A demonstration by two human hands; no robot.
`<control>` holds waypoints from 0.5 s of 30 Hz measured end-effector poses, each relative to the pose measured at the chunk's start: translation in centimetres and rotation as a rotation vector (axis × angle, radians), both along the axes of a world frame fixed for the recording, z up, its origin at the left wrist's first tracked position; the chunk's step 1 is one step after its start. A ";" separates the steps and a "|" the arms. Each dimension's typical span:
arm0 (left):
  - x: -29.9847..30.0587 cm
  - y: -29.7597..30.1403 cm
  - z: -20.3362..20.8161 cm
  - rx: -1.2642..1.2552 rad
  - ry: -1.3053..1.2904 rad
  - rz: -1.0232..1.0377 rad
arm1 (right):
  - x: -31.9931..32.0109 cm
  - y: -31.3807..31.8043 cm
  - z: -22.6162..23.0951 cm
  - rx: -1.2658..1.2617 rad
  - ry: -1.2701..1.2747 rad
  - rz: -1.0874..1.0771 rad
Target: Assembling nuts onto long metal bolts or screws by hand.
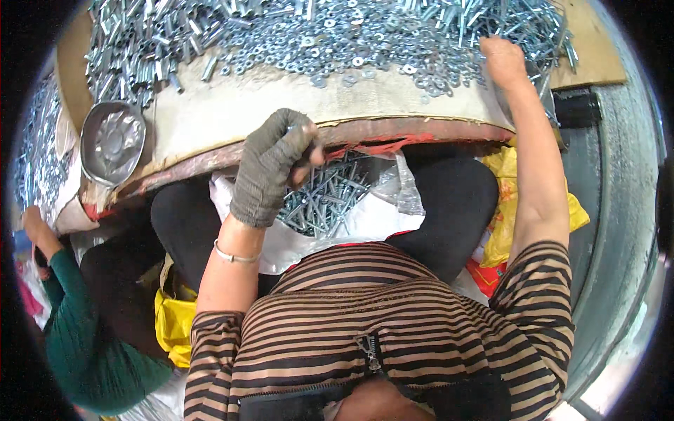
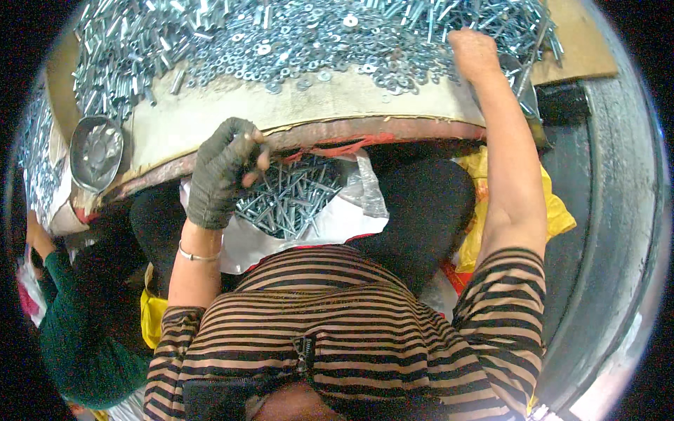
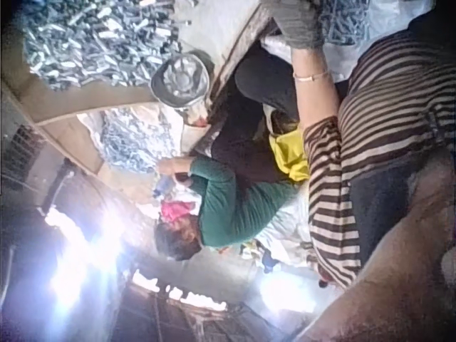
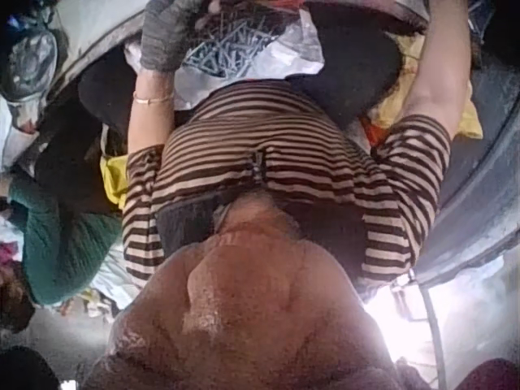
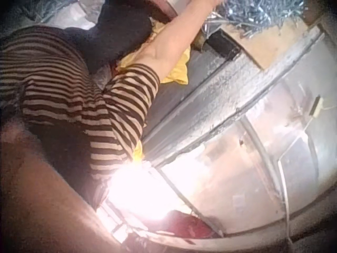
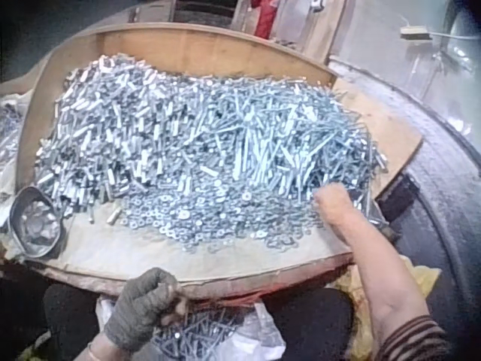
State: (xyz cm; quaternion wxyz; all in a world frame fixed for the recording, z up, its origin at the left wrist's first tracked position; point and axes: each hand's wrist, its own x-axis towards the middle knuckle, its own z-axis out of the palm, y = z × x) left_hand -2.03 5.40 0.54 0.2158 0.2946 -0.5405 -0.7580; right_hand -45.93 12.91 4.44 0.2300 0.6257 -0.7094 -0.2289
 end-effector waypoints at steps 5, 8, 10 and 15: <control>-0.1 0.4 -1.0 0.344 0.360 0.152 | 13.1 0.0 3.9 -0.564 -0.343 0.104; 0.2 0.2 -1.3 0.299 0.420 0.140 | 20.3 2.4 4.4 -0.702 -1.069 -0.003; 0.4 0.2 -1.3 0.283 0.416 0.194 | 23.2 3.0 2.0 -0.694 -1.404 0.031; 1.3 -0.5 -2.2 0.650 0.658 0.026 | 27.5 3.8 1.4 -0.900 -1.821 0.180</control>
